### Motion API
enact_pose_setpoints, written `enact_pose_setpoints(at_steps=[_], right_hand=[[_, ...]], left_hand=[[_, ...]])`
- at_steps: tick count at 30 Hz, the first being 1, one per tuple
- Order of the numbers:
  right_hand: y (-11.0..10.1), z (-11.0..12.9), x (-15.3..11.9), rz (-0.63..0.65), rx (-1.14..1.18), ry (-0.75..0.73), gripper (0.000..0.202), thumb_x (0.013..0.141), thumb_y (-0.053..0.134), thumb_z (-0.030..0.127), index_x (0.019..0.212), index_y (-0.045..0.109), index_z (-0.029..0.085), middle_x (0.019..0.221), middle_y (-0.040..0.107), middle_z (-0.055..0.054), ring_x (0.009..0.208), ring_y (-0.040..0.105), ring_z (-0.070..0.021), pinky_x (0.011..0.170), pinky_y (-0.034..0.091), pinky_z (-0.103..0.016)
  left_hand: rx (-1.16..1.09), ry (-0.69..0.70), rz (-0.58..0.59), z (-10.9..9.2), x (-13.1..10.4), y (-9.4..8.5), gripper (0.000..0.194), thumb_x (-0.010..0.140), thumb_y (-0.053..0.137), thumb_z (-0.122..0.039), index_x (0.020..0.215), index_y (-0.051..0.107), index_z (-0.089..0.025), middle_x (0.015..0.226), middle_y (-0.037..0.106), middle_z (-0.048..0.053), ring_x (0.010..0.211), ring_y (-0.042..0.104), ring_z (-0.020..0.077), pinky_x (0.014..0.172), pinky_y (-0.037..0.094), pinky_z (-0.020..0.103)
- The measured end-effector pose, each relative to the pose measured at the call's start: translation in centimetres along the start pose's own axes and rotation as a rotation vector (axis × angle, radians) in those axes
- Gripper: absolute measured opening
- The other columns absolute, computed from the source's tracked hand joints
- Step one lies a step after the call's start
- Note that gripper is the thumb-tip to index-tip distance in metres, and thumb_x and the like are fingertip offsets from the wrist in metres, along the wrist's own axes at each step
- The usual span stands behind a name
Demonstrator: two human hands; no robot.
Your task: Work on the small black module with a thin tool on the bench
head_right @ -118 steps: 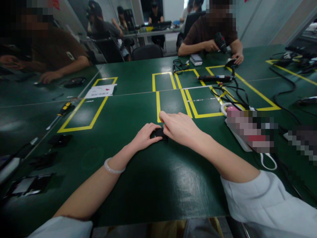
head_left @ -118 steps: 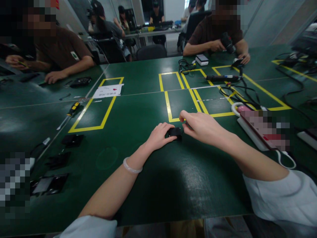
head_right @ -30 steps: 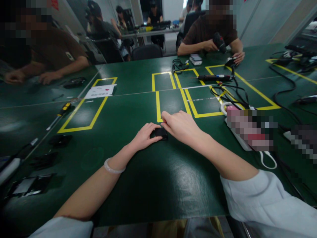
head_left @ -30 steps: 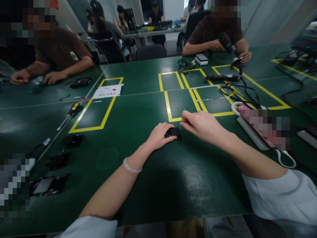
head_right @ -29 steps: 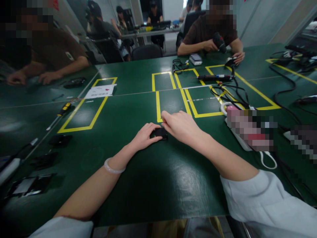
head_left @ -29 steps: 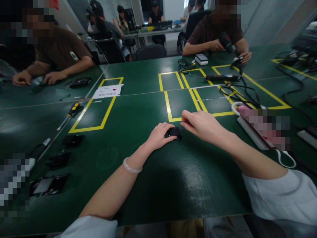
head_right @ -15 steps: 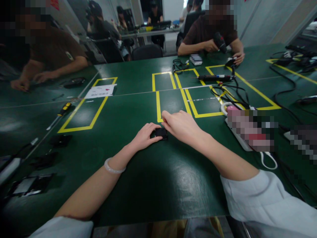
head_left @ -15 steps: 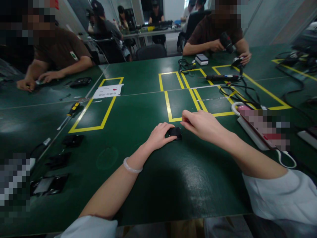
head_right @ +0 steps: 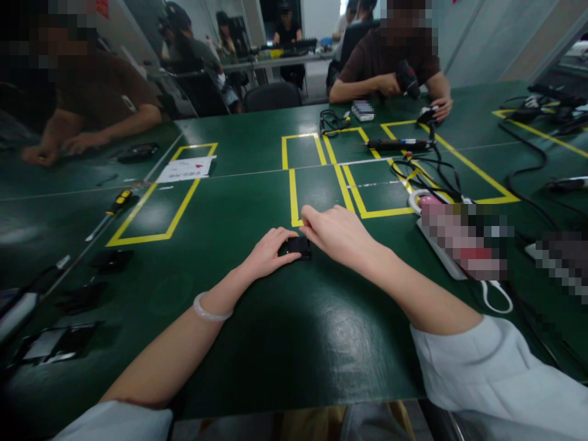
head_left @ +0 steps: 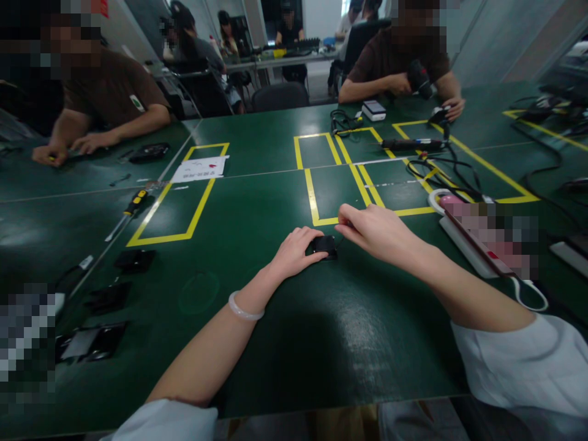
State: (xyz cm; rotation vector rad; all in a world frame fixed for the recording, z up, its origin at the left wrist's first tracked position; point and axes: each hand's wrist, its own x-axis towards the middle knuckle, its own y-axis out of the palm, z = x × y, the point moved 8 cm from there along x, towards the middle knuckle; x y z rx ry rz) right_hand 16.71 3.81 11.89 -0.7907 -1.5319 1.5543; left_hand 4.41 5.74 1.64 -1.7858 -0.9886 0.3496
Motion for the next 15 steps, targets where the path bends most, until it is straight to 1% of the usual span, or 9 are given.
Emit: enact_pose_setpoints(at_steps=[3,6,8,12,15], right_hand=[[0.02,0.14,-0.02,0.006,0.027,-0.023,0.018,0.093,0.039,0.028,0.104,0.050,0.018,0.079,0.067,-0.004,0.066,0.059,-0.0190,0.057,0.026,-0.028],[0.05,0.14,-0.07,0.005,0.051,-0.034,0.019,0.091,0.040,0.025,0.107,0.048,0.018,0.081,0.068,-0.005,0.068,0.059,-0.0191,0.058,0.028,-0.028],[0.03,0.10,-0.08,-0.002,0.059,-0.033,0.019,0.091,0.040,0.026,0.107,0.048,0.018,0.081,0.068,-0.004,0.068,0.060,-0.0189,0.059,0.028,-0.028],[-0.03,0.11,-0.03,-0.008,0.026,-0.025,0.021,0.094,0.041,0.036,0.099,0.051,0.019,0.080,0.068,-0.004,0.068,0.060,-0.0186,0.057,0.026,-0.028],[0.03,0.08,0.01,0.002,-0.015,-0.010,0.020,0.095,0.038,0.032,0.098,0.052,0.019,0.080,0.068,-0.005,0.067,0.060,-0.0188,0.056,0.025,-0.029]], left_hand=[[0.003,0.008,-0.008,-0.05,0.01,-0.02,0.039,0.089,0.055,-0.050,0.115,0.054,-0.021,0.110,0.058,0.007,0.099,0.052,0.0237,0.087,0.044,0.037],[0.000,0.012,-0.013,-0.07,0.01,-0.02,0.039,0.089,0.055,-0.050,0.115,0.054,-0.020,0.110,0.058,0.007,0.099,0.052,0.0236,0.087,0.044,0.037],[-0.005,0.009,-0.011,-0.07,0.01,0.00,0.039,0.089,0.055,-0.050,0.115,0.054,-0.020,0.110,0.059,0.007,0.099,0.052,0.0235,0.087,0.044,0.037],[-0.008,-0.004,-0.006,-0.01,0.02,0.04,0.039,0.089,0.055,-0.050,0.115,0.055,-0.022,0.109,0.058,0.007,0.099,0.052,0.0239,0.088,0.044,0.038],[-0.007,-0.009,-0.001,-0.02,0.01,0.04,0.038,0.089,0.055,-0.050,0.115,0.054,-0.022,0.110,0.058,0.007,0.100,0.052,0.0244,0.088,0.044,0.038]])
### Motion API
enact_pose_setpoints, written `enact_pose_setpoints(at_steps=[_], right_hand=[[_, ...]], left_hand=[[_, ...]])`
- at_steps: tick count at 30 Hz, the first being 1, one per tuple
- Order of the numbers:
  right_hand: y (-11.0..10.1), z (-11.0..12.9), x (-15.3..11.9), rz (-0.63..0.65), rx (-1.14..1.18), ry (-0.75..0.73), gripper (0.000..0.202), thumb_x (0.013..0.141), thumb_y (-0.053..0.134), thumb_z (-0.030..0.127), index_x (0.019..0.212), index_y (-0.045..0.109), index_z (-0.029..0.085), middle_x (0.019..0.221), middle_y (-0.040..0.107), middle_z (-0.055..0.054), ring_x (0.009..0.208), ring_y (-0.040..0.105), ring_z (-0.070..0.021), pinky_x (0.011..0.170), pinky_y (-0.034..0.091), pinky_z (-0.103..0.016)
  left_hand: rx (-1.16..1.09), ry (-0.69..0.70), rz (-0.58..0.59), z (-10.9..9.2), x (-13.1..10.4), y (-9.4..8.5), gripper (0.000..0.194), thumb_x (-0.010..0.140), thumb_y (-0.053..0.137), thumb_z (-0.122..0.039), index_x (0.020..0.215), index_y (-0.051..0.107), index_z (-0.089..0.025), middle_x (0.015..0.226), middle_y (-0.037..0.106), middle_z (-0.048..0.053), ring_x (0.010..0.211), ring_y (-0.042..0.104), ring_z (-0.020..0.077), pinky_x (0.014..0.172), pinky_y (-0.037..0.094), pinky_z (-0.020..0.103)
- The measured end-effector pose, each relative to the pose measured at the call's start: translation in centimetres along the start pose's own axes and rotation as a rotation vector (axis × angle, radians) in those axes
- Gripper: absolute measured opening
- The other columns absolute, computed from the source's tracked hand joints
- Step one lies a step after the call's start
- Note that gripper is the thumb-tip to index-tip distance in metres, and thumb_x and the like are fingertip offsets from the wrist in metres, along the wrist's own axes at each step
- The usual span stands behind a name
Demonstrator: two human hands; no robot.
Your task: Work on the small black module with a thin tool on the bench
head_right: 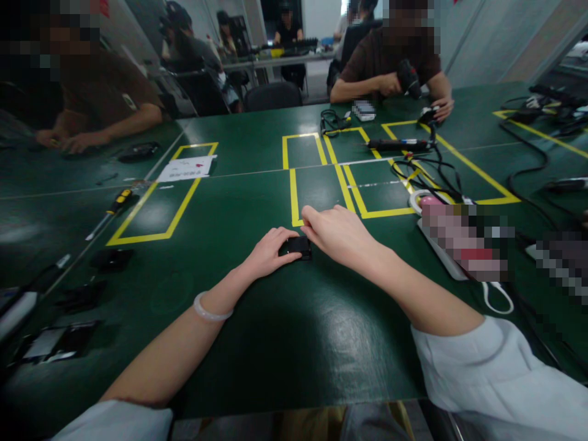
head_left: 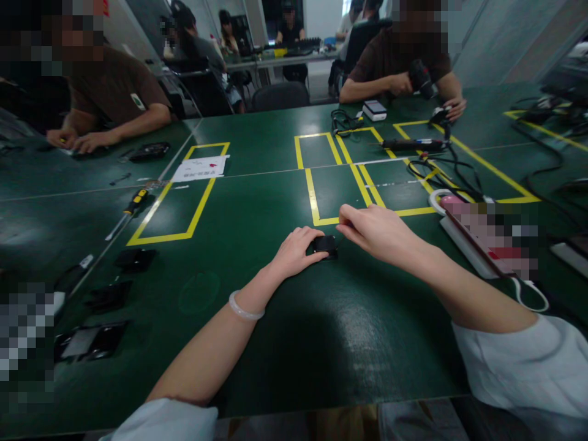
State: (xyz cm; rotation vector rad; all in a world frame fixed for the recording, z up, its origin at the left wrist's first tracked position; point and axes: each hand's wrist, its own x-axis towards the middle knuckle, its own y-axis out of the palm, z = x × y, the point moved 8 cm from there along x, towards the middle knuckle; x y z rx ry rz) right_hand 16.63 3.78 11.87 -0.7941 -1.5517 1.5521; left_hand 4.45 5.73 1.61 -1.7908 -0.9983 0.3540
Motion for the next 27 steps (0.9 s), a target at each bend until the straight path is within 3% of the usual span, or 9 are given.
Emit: enact_pose_setpoints(at_steps=[6,12,21,27], right_hand=[[0.08,-0.07,-0.10,-0.006,0.060,-0.005,0.021,0.091,0.041,0.027,0.109,0.047,0.018,0.086,0.069,-0.006,0.071,0.061,-0.0200,0.058,0.029,-0.028],[-0.11,0.17,-0.08,-0.019,0.001,0.001,0.025,0.095,0.039,0.041,0.098,0.051,0.019,0.078,0.068,-0.005,0.069,0.061,-0.0205,0.057,0.026,-0.028],[-0.15,0.47,-0.27,-0.021,0.007,-0.020,0.020,0.091,0.040,0.026,0.108,0.048,0.017,0.084,0.069,-0.006,0.071,0.063,-0.0214,0.060,0.029,-0.029],[-0.29,0.55,-0.22,-0.002,-0.025,0.018,0.024,0.095,0.040,0.039,0.098,0.052,0.019,0.081,0.069,-0.006,0.072,0.063,-0.0219,0.059,0.027,-0.029]], left_hand=[[-0.008,0.005,-0.007,-0.08,-0.01,-0.15,0.039,0.088,0.055,-0.050,0.115,0.054,-0.022,0.109,0.059,0.007,0.099,0.052,0.0240,0.088,0.043,0.038],[0.003,0.006,-0.004,0.00,-0.01,-0.02,0.040,0.088,0.055,-0.051,0.116,0.055,-0.022,0.108,0.058,0.007,0.097,0.052,0.0239,0.086,0.044,0.038],[-0.003,0.006,-0.007,-0.14,0.02,-0.10,0.039,0.088,0.056,-0.050,0.114,0.055,-0.022,0.109,0.059,0.007,0.099,0.052,0.0244,0.088,0.044,0.039],[0.001,0.012,-0.002,-0.07,0.03,0.01,0.040,0.088,0.056,-0.051,0.117,0.054,-0.022,0.109,0.058,0.007,0.099,0.052,0.0243,0.089,0.044,0.039]])
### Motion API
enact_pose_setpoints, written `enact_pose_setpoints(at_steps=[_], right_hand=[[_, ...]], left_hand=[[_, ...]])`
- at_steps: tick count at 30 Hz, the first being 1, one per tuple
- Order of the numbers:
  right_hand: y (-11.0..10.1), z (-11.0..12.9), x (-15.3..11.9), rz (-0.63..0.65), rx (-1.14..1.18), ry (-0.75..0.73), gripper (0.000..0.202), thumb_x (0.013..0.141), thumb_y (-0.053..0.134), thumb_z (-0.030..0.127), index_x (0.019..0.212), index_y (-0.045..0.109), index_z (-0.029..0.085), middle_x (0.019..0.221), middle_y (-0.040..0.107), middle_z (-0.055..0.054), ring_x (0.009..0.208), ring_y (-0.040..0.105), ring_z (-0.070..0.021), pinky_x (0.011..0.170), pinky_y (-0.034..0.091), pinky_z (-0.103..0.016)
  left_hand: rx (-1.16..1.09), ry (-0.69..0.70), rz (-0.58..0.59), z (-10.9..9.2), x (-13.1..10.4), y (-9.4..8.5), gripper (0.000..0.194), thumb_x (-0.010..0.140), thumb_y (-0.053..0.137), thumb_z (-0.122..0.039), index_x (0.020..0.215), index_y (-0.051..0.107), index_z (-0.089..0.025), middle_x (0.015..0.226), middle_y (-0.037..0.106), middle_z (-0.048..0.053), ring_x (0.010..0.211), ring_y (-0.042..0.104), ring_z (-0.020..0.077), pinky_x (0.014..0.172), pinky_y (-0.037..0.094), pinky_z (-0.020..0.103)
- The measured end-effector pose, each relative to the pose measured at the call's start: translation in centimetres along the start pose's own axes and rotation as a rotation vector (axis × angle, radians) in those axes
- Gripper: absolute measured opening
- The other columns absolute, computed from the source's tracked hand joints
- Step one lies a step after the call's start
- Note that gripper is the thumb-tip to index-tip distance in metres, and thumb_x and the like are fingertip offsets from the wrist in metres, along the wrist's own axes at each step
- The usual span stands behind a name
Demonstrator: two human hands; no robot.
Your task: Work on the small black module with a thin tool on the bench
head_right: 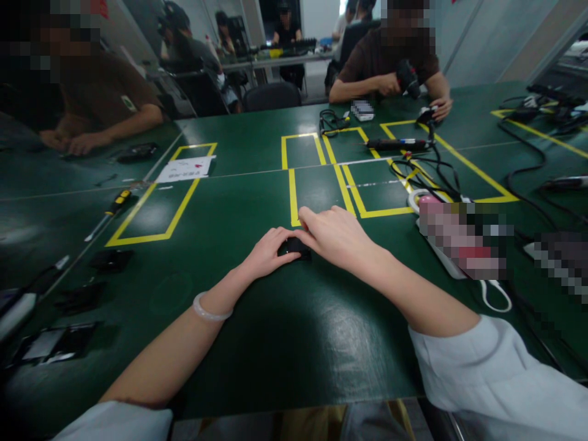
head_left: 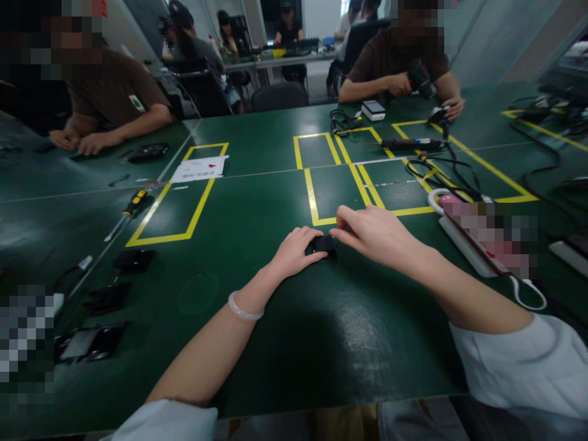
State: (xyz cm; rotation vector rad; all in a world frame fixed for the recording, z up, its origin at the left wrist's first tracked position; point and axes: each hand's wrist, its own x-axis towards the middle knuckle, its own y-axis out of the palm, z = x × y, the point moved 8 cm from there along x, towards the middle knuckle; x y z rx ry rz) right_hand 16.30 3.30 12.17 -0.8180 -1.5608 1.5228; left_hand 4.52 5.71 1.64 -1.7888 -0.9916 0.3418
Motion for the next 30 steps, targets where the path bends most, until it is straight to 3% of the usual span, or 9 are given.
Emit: enact_pose_setpoints(at_steps=[4,10,17,21,26,30], right_hand=[[0.22,0.19,0.12,0.010,-0.072,-0.006,0.022,0.096,0.038,0.033,0.097,0.053,0.018,0.077,0.069,-0.006,0.070,0.063,-0.0221,0.059,0.026,-0.030],[0.01,0.31,-0.13,-0.003,0.019,-0.069,0.020,0.091,0.041,0.025,0.108,0.049,0.017,0.085,0.068,-0.006,0.073,0.063,-0.0210,0.061,0.029,-0.029],[-0.06,0.49,0.04,0.008,0.010,-0.033,0.026,0.095,0.038,0.041,0.098,0.051,0.019,0.078,0.068,-0.005,0.069,0.062,-0.0208,0.058,0.027,-0.028],[0.31,0.39,0.23,0.034,-0.058,-0.028,0.020,0.096,0.037,0.032,0.098,0.051,0.018,0.079,0.068,-0.006,0.069,0.062,-0.0212,0.058,0.026,-0.029],[0.24,0.43,-0.03,0.022,0.034,-0.079,0.016,0.093,0.039,0.025,0.104,0.048,0.018,0.086,0.068,-0.006,0.072,0.061,-0.0195,0.059,0.028,-0.028],[0.14,0.38,-0.10,0.004,0.076,-0.055,0.018,0.094,0.040,0.032,0.102,0.048,0.018,0.087,0.068,-0.006,0.075,0.062,-0.0199,0.060,0.029,-0.028]], left_hand=[[-0.005,-0.002,-0.009,0.03,-0.03,-0.09,0.039,0.088,0.056,-0.050,0.116,0.055,-0.022,0.109,0.058,0.007,0.099,0.052,0.0241,0.088,0.044,0.038],[-0.010,-0.003,0.002,-0.11,-0.01,-0.17,0.039,0.088,0.056,-0.050,0.115,0.055,-0.021,0.108,0.058,0.007,0.098,0.052,0.0242,0.087,0.044,0.038],[-0.004,0.001,0.001,-0.06,-0.02,-0.07,0.039,0.089,0.055,-0.050,0.116,0.055,-0.022,0.109,0.058,0.007,0.099,0.052,0.0244,0.088,0.044,0.039],[0.002,0.003,-0.006,0.08,-0.01,0.01,0.040,0.088,0.055,-0.051,0.117,0.054,-0.022,0.110,0.058,0.007,0.100,0.052,0.0245,0.088,0.044,0.039],[0.001,0.012,-0.020,0.11,-0.05,-0.03,0.039,0.088,0.056,-0.050,0.114,0.055,-0.021,0.109,0.059,0.007,0.099,0.053,0.0243,0.088,0.044,0.038],[-0.002,0.007,-0.015,0.17,-0.07,0.08,0.039,0.088,0.056,-0.050,0.116,0.055,-0.022,0.109,0.059,0.006,0.099,0.052,0.0246,0.089,0.043,0.039]])
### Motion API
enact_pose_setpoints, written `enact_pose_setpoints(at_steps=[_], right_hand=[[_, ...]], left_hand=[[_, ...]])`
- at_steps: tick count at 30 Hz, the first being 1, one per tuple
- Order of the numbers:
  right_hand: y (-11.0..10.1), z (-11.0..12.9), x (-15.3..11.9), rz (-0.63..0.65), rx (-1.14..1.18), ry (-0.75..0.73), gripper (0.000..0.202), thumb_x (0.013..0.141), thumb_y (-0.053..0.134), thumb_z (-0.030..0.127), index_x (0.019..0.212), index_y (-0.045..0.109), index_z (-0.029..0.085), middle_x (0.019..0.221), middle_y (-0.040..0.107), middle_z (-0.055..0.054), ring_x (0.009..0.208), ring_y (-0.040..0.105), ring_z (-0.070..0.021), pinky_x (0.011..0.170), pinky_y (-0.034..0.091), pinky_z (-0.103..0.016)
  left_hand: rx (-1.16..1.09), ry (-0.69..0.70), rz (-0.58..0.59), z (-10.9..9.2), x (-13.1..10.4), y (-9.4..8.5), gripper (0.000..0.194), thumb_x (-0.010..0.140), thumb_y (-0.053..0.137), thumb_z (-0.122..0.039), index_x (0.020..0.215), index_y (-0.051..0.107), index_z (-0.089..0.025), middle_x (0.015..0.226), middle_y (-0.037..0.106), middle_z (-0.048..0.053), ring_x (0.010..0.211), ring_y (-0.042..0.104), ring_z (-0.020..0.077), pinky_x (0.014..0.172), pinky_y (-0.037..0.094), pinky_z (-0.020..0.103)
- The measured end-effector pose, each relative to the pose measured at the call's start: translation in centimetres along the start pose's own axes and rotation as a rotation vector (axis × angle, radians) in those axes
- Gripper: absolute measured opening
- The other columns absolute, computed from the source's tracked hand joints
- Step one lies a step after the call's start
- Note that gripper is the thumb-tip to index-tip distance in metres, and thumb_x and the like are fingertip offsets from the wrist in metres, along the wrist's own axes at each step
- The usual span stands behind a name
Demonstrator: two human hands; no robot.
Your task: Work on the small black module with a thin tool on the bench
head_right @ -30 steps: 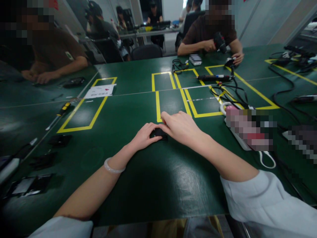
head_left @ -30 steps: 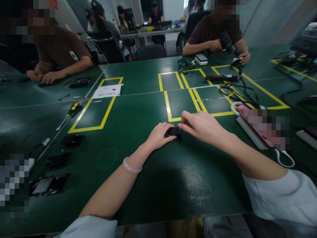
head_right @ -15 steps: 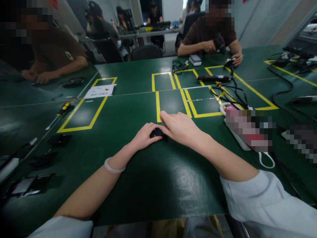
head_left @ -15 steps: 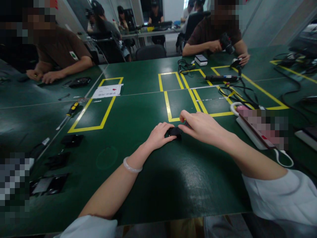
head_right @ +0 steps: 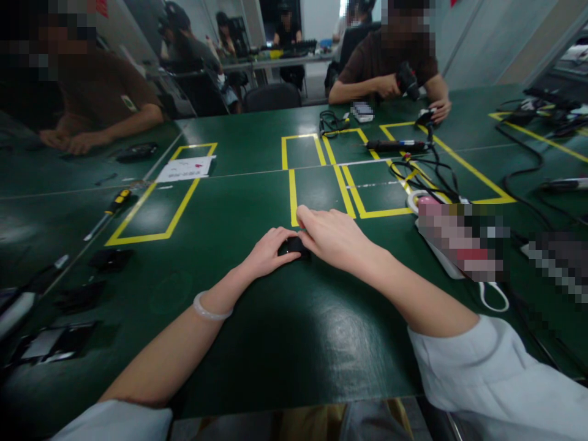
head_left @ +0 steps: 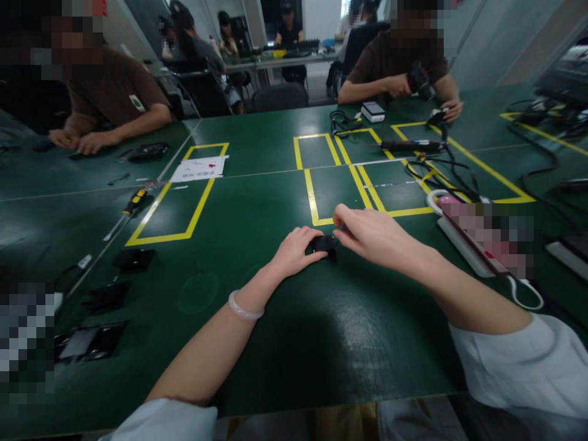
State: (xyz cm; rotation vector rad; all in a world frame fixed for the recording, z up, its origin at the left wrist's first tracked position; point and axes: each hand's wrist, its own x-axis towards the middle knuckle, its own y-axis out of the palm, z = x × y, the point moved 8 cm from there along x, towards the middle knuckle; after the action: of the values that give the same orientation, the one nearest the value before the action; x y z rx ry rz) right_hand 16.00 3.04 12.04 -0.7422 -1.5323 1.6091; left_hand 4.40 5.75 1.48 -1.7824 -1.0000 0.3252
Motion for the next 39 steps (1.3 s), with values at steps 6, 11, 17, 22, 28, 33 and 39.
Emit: enact_pose_setpoints(at_steps=[6,11,17,22,28,33,39], right_hand=[[0.35,-0.17,0.24,0.031,-0.101,0.038,0.019,0.096,0.037,0.031,0.100,0.050,0.018,0.079,0.068,-0.005,0.069,0.061,-0.0206,0.057,0.025,-0.029],[0.09,0.18,0.11,0.040,-0.029,-0.007,0.018,0.092,0.038,0.025,0.105,0.048,0.018,0.084,0.067,-0.005,0.069,0.061,-0.0193,0.058,0.027,-0.028],[-0.09,0.05,0.18,0.005,-0.025,0.031,0.017,0.093,0.039,0.029,0.101,0.049,0.019,0.083,0.068,-0.005,0.071,0.061,-0.0196,0.059,0.027,-0.028],[0.38,-0.36,0.35,0.033,-0.039,0.057,0.020,0.095,0.037,0.035,0.099,0.050,0.020,0.078,0.067,-0.004,0.068,0.060,-0.0197,0.056,0.024,-0.028],[0.15,-0.52,0.10,0.035,0.019,-0.004,0.017,0.092,0.038,0.026,0.104,0.047,0.018,0.086,0.067,-0.006,0.070,0.060,-0.0193,0.056,0.027,-0.028],[-0.07,-0.46,0.06,-0.007,0.022,0.012,0.018,0.088,0.041,0.024,0.104,0.047,0.019,0.084,0.067,-0.004,0.070,0.060,-0.0189,0.057,0.027,-0.027],[-0.04,-0.54,0.24,-0.001,-0.089,0.083,0.024,0.095,0.036,0.039,0.097,0.051,0.020,0.076,0.067,-0.005,0.067,0.061,-0.0209,0.054,0.023,-0.028]], left_hand=[[0.007,0.002,0.006,0.00,0.00,0.01,0.040,0.088,0.055,-0.051,0.115,0.055,-0.022,0.109,0.059,0.007,0.098,0.052,0.0243,0.087,0.044,0.038],[0.007,0.003,0.001,0.01,0.00,-0.07,0.038,0.088,0.056,-0.050,0.114,0.055,-0.022,0.109,0.058,0.007,0.098,0.052,0.0243,0.087,0.044,0.038],[0.011,0.000,0.003,-0.08,0.04,-0.06,0.039,0.088,0.056,-0.050,0.115,0.054,-0.022,0.108,0.058,0.006,0.098,0.052,0.0240,0.087,0.044,0.038],[0.011,-0.004,0.006,-0.03,0.01,-0.06,0.039,0.087,0.057,-0.050,0.115,0.055,-0.022,0.108,0.059,0.006,0.097,0.052,0.0240,0.086,0.044,0.038],[0.007,-0.007,0.008,-0.06,-0.03,-0.22,0.039,0.088,0.056,-0.050,0.114,0.055,-0.022,0.110,0.059,0.007,0.099,0.053,0.0242,0.087,0.044,0.038],[0.008,-0.009,0.012,-0.09,-0.01,-0.18,0.039,0.088,0.056,-0.050,0.115,0.054,-0.022,0.111,0.059,0.007,0.100,0.053,0.0244,0.088,0.044,0.038],[0.004,-0.012,0.006,-0.09,0.06,-0.09,0.039,0.088,0.056,-0.050,0.115,0.055,-0.022,0.110,0.059,0.006,0.098,0.053,0.0239,0.087,0.044,0.038]])
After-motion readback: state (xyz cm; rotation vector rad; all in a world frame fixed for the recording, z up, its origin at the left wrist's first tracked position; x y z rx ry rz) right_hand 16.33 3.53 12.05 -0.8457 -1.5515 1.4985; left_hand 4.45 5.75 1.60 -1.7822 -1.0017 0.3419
